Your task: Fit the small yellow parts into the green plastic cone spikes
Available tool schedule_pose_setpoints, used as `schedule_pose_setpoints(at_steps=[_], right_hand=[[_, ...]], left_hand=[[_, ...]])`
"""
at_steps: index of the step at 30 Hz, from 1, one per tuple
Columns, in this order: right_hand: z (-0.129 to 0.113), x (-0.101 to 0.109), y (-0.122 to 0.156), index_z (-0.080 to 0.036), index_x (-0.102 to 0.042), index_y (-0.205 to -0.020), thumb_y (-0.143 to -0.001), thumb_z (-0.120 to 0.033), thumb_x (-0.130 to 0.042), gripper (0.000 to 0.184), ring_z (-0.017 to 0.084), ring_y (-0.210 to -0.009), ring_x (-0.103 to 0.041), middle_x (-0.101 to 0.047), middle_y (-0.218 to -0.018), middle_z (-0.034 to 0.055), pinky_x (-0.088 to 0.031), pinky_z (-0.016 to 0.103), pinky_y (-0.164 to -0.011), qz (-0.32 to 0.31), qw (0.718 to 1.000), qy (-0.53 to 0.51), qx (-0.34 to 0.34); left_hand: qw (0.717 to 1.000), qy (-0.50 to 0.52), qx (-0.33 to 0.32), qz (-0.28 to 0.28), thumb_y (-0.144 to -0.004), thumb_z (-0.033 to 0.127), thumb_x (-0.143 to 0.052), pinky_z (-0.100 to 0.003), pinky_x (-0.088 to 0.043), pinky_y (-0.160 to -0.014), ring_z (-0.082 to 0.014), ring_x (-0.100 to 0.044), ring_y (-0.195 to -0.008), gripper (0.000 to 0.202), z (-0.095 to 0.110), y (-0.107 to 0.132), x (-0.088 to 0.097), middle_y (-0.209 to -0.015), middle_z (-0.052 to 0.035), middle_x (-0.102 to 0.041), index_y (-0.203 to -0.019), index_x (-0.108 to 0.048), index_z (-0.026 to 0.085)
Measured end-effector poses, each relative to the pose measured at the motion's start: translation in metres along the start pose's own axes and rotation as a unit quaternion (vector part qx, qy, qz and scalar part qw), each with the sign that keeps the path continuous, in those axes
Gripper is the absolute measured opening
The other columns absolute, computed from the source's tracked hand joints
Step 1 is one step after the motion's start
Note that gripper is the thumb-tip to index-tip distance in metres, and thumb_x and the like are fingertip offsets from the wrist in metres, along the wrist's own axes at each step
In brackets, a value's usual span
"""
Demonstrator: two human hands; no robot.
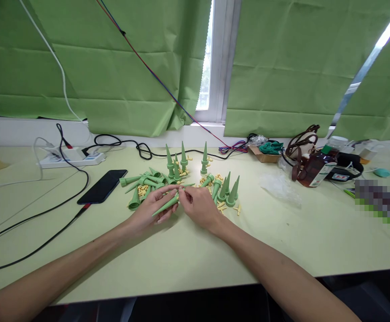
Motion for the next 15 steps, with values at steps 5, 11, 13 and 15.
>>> schedule_pose_setpoints(at_steps=[5,11,13,15], right_hand=[[0.0023,0.002,-0.0003,-0.021,-0.031,-0.057,-0.097,-0.03,-0.042,0.042,0.008,-0.044,-0.029,-0.034,-0.048,-0.0058,-0.025,0.025,-0.05,0.006,0.999,0.018,-0.027],[0.0047,0.0025,-0.0013,-0.02,-0.034,-0.057,-0.1,-0.033,-0.039,0.045,0.009,-0.044,-0.029,-0.034,-0.047,-0.0056,-0.024,0.027,-0.051,-0.002,0.999,0.023,-0.045],[0.005,0.0017,-0.0012,-0.02,-0.036,-0.057,-0.1,-0.033,-0.039,0.045,0.009,-0.044,-0.03,-0.036,-0.047,-0.0055,-0.024,0.026,-0.052,-0.006,0.998,0.025,-0.048],[0.0055,0.0008,-0.001,-0.02,-0.037,-0.056,-0.1,-0.034,-0.039,0.046,0.009,-0.044,-0.03,-0.036,-0.047,-0.0055,-0.024,0.026,-0.052,-0.008,0.998,0.034,-0.052]], left_hand=[[0.999,0.033,-0.033,0.014,-0.084,0.033,-0.067,-0.018,-0.031,-0.035,-0.0055,-0.045,-0.039,0.041,0.0001,-0.003,0.0041,-0.07,0.0004,-0.062,-0.121,-0.056,0.019],[0.996,-0.043,-0.078,0.022,-0.084,0.035,-0.068,-0.021,-0.039,-0.04,-0.0102,-0.053,-0.045,0.039,0.0062,-0.0009,0.0038,-0.062,0.0034,-0.058,-0.118,-0.057,0.018],[0.991,-0.092,-0.09,0.029,-0.086,0.04,-0.067,-0.021,-0.039,-0.041,-0.0111,-0.052,-0.045,0.038,0.0066,0.0,0.0031,-0.056,0.0043,-0.055,-0.114,-0.058,0.017],[0.984,-0.143,-0.1,0.045,-0.088,0.044,-0.063,-0.022,-0.037,-0.042,-0.0109,-0.048,-0.043,0.035,0.0053,-0.0001,0.004,-0.05,0.005,-0.051,-0.11,-0.059,0.016]])
Point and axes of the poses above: each hand's wrist, its own y-axis away from the middle knuckle, its own x-axis out of the back of the hand, z = x × y, the point moved 4 cm from there along -y, towards the middle knuckle
